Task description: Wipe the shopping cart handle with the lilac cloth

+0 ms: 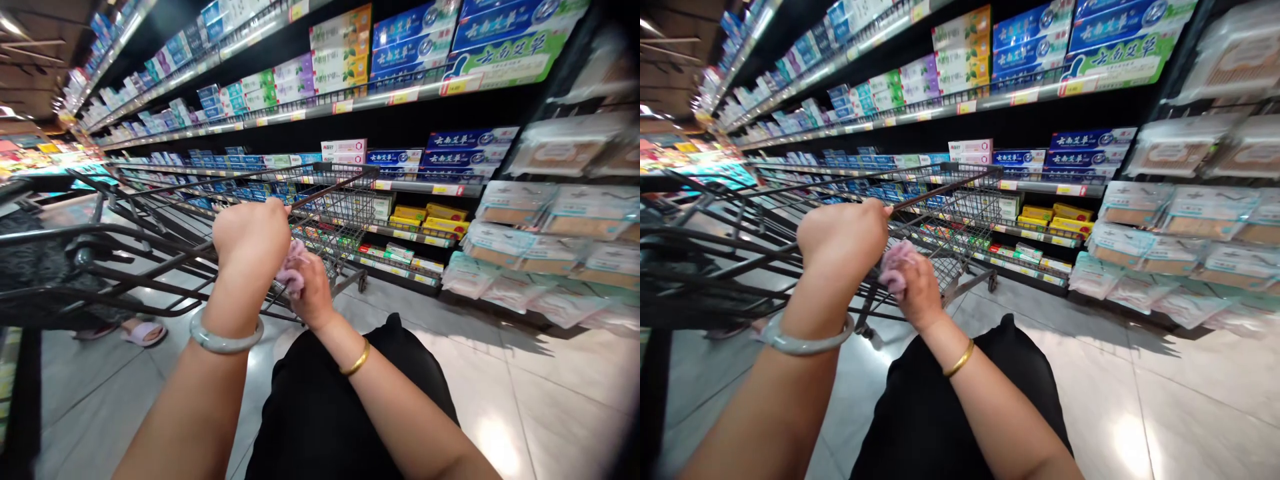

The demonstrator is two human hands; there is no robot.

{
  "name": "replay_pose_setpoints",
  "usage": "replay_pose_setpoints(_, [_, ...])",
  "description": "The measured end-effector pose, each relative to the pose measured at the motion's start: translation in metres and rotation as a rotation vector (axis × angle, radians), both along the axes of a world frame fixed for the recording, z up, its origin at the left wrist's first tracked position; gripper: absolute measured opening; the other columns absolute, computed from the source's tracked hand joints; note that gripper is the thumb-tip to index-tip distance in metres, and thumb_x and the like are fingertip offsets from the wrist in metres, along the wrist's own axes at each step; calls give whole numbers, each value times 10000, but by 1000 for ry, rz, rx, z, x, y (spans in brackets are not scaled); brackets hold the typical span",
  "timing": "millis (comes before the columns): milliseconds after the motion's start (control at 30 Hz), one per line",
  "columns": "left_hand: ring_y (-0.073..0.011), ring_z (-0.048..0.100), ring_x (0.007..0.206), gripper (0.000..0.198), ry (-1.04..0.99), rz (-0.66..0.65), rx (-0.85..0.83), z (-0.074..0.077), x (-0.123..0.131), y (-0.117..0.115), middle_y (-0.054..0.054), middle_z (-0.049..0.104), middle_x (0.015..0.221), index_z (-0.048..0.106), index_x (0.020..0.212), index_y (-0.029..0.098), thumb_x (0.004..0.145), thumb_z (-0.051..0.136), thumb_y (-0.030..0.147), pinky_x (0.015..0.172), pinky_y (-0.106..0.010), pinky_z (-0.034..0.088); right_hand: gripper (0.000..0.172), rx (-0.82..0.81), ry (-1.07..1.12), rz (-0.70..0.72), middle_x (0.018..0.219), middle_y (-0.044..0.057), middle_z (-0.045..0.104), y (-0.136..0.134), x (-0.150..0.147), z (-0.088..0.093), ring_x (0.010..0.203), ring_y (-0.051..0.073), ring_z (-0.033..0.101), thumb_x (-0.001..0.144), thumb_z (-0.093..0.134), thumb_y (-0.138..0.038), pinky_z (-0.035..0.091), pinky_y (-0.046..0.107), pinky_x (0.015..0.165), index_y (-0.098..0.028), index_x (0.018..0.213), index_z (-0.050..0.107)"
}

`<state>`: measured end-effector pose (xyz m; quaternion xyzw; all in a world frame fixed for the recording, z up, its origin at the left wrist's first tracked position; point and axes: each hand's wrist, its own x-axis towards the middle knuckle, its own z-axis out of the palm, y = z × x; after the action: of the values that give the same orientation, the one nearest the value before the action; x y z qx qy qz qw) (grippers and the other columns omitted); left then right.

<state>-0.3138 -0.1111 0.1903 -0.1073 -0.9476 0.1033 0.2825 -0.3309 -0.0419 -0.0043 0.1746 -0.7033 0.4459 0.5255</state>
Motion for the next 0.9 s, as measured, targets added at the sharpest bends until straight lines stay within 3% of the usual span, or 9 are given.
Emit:
replay_pose_setpoints(67, [-350,697,936,573,-11,5,6,-1,-1,0,-208,738,924,700,1091,152,1027,191,407,786,-412,480,177,-168,-133,-109,1071,68,613,12,-12,-19,1089,216,584,823,555,-150,508,398,1019,-241,958,624])
replay_pose_setpoints(167, [-351,689,968,568,-24,12,22,-2,-2,1,-198,738,966,696,1127,155,1029,201,415,834,-432,470,213,-397,-285,-260,1010,55,574,23,-22,-36,1002,205,558,762,522,-112,512,399,968,-225,934,575])
replay_pose_setpoints(233, [-347,684,983,565,-30,17,24,-2,-1,1,-197,733,986,688,1142,152,1030,200,414,845,-430,464,250,-386,-277,-241,1024,56,575,18,-18,-30,1019,205,558,747,512,-96,508,398,972,-226,952,566])
replay_pose_setpoints(400, [-327,687,966,530,-38,6,36,-2,-1,1,-185,726,982,667,1111,157,1031,212,416,833,-406,457,313,-121,-68,11,1169,76,607,2,0,-5,1200,231,551,773,575,-131,459,431,1087,-251,1061,597])
replay_pose_setpoints(467, [-336,684,972,536,-44,2,50,-1,-1,1,-186,725,984,669,1110,159,1029,207,419,841,-418,454,294,-193,-147,-37,1137,67,611,8,-5,-16,1185,226,550,752,573,-128,454,415,1086,-253,1017,601])
replay_pose_setpoints(633, [-341,672,1006,558,-72,35,50,0,-2,2,-185,726,1006,682,1148,174,1027,202,432,869,-432,454,339,-584,-427,-293,945,24,553,28,-32,-60,948,193,548,636,500,-71,484,346,933,-222,938,531])
replay_pose_setpoints(733, [-331,669,1008,567,-62,44,44,-1,-3,2,-179,724,1010,676,1151,174,1030,188,435,878,-427,453,374,-590,-428,-278,951,18,553,19,-32,-55,909,182,544,627,505,-75,487,323,897,-221,970,535])
replay_pose_setpoints(833, [-327,667,1020,567,-60,34,58,-3,-4,1,-171,719,1009,667,1153,176,1032,181,443,900,-429,445,394,-465,-325,-166,1096,44,577,10,-23,-38,1042,193,550,676,513,-97,472,344,986,-237,1040,561])
replay_pose_setpoints(900, [-336,669,1026,558,-59,21,76,-3,-4,0,-175,715,1007,664,1153,173,1031,192,445,911,-440,438,382,-414,-307,-136,1139,50,577,11,-21,-38,1096,200,544,685,515,-105,454,358,1032,-243,1038,565])
